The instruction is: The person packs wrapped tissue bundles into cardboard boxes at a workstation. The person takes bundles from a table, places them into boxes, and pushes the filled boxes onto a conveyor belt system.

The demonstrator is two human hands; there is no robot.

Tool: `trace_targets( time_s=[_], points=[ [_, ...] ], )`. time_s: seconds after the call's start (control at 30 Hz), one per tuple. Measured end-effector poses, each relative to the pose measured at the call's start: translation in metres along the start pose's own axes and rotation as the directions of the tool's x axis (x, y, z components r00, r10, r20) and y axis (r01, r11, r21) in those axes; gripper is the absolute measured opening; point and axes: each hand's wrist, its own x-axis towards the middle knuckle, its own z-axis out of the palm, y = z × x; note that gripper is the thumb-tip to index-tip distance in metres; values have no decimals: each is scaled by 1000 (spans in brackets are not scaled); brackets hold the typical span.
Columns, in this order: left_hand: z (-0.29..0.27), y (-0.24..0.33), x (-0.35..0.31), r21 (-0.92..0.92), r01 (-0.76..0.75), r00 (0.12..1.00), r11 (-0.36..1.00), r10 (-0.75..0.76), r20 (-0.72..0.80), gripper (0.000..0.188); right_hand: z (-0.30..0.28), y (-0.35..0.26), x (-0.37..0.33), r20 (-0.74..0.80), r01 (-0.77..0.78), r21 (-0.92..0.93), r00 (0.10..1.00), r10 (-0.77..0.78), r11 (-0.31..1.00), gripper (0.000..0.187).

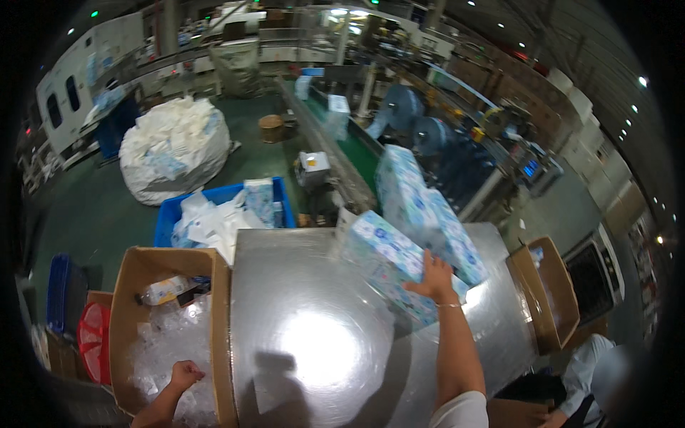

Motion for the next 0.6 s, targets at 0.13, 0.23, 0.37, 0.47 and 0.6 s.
trace_targets(
  time_s=[0.13,0.23,0.37,0.47,0.6],
  points=[
    [-9,7,-21,35,-69,994,997,66,83,22,3,-21,-32,40,5,60,999,-7,998,108],
    [-25,15,-34,-151,15,997,988,-27,-73,21,9,-37,-85,34,-76,217,997,70,973,99],
    [-43,72,-40,262,-308,750,915,403,-524,17,-31,-45,-163,224,-389,562,921,318,730,74],
    [-26,158,-69,-130,-531,790,837,434,-432,18,-65,-33,-227,489,-595,751,792,365,286,54],
    [93,229,-111,-611,-261,879,747,445,169,23,-137,-21,-307,299,-362,928,869,395,93,59]
  ],
)
